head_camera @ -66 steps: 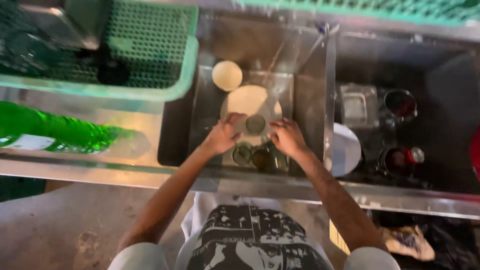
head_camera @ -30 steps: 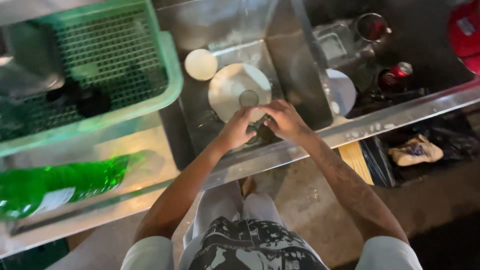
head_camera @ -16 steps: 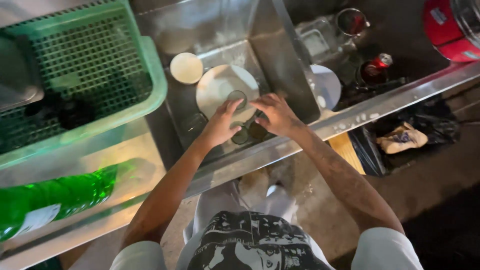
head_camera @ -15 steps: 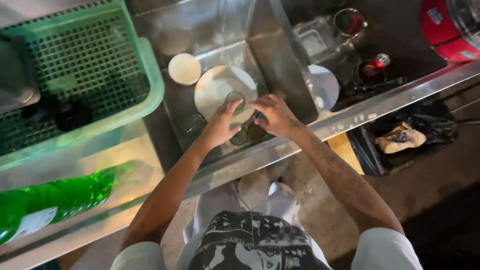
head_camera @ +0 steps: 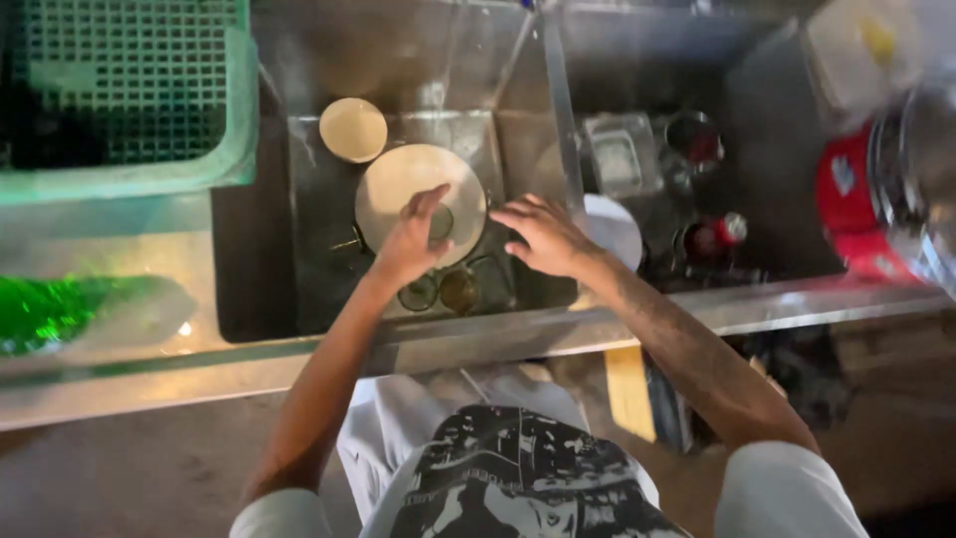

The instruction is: Washing and rinsing various dishes, containers, and utensils in a kitchen sink.

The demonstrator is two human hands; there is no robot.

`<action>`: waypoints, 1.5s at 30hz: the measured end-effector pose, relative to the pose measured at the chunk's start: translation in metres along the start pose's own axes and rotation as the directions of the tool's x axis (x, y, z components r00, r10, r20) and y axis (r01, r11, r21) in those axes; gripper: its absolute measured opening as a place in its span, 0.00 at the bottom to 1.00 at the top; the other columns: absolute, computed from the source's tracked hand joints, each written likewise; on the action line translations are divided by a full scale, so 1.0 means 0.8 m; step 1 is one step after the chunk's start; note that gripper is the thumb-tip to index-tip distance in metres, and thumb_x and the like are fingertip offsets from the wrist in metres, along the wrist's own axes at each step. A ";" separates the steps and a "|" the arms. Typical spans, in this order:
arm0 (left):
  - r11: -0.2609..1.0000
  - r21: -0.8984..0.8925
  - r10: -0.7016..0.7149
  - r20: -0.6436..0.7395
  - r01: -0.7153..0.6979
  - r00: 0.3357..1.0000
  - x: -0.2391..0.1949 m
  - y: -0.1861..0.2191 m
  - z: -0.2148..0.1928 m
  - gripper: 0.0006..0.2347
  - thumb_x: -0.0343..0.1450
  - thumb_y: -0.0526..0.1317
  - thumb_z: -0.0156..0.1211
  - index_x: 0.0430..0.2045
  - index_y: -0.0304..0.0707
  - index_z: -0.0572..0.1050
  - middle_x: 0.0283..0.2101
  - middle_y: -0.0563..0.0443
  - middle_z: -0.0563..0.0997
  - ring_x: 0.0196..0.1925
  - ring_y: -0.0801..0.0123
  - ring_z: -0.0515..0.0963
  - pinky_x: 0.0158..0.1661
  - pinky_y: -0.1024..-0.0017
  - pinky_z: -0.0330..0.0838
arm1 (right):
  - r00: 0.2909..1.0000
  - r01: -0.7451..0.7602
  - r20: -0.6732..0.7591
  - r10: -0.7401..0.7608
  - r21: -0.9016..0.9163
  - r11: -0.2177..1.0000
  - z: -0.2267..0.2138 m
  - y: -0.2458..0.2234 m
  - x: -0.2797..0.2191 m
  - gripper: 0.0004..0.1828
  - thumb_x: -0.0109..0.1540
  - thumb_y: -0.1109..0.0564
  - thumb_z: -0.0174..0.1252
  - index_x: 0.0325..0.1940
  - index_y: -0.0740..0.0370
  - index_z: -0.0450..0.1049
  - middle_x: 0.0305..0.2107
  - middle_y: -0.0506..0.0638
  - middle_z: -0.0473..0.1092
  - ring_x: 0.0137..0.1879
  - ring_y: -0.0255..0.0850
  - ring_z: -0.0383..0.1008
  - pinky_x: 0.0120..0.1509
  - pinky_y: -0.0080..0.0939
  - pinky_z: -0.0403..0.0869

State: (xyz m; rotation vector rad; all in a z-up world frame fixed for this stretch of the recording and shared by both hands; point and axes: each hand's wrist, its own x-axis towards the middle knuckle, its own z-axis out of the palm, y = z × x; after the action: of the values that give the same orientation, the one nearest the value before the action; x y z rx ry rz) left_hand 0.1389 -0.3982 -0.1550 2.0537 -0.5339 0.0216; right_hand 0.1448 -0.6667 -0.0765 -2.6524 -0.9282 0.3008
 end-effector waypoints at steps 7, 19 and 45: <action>0.997 0.035 -0.067 -0.014 0.067 0.998 -0.019 -0.008 0.007 0.40 0.62 0.33 0.71 0.70 0.43 0.55 0.67 0.36 0.64 0.68 0.39 0.66 0.62 0.52 0.66 | 0.995 0.098 -0.025 -0.098 0.003 0.995 -0.003 0.025 0.007 0.32 0.57 0.55 0.66 0.66 0.58 0.70 0.59 0.55 0.69 0.67 0.55 0.63 0.71 0.57 0.61; 0.973 0.161 -0.157 -0.079 0.168 0.985 -0.012 -0.093 0.005 0.37 0.61 0.41 0.74 0.66 0.43 0.60 0.62 0.35 0.68 0.64 0.39 0.68 0.61 0.50 0.66 | 0.962 0.272 -0.027 -0.272 0.033 0.962 0.115 0.088 0.093 0.27 0.54 0.58 0.66 0.57 0.63 0.73 0.55 0.54 0.72 0.63 0.53 0.68 0.68 0.51 0.67; 0.843 0.493 -0.422 0.359 0.214 0.833 -0.001 -0.206 0.063 0.40 0.55 0.44 0.80 0.63 0.42 0.66 0.58 0.34 0.73 0.60 0.37 0.72 0.58 0.49 0.69 | 0.780 -0.625 0.463 0.422 0.545 0.559 0.385 0.170 0.174 0.16 0.67 0.46 0.52 0.40 0.58 0.77 0.31 0.64 0.77 0.41 0.62 0.79 0.44 0.59 0.75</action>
State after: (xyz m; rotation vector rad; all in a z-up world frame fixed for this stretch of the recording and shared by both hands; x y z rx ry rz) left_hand 0.1906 -0.3690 -0.3169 2.5884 -0.4768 -0.6193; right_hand 0.2377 -0.6107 -0.4242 -2.1145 0.0291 0.9806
